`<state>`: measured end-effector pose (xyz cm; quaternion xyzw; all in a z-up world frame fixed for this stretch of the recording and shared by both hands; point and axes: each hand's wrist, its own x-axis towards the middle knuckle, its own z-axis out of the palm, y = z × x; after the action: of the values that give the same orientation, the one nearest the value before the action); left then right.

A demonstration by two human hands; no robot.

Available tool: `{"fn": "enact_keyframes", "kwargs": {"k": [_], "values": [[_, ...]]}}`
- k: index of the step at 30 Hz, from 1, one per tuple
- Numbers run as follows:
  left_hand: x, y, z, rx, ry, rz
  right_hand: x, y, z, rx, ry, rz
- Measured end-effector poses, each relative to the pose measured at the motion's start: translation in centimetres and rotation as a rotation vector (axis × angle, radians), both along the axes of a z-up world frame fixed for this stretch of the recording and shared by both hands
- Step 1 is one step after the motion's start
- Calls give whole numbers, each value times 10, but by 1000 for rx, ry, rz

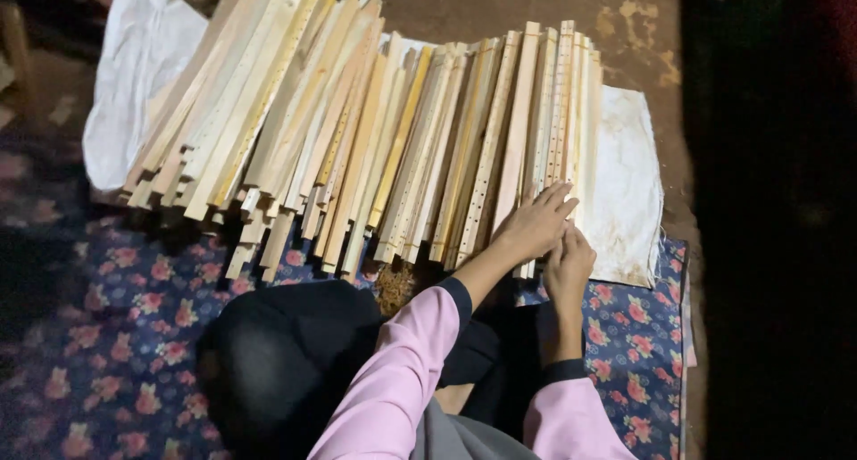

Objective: The person is wrapping individual wooden slats with thin elastic bands, likely for organization or as part of a furniture manufacturing process.

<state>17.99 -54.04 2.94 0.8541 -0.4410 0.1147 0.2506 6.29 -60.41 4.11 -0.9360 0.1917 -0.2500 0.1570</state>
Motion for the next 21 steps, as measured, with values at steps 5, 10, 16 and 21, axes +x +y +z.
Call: {"fn": "enact_keyframes", "kwargs": {"k": [5, 10, 16, 21], "values": [[-54, 77, 19, -256, 77, 53, -11, 23, -14, -285, -335, 13], [-95, 187, -27, -470, 296, 278, -26, 141, 14, -106, -389, 200], [-113, 299, -120, -899, 852, 653, -22, 260, -42, 576, 74, 443], [-110, 352, -103, -1215, 1042, 854, 40, 323, -93, 857, 359, 401]]}}
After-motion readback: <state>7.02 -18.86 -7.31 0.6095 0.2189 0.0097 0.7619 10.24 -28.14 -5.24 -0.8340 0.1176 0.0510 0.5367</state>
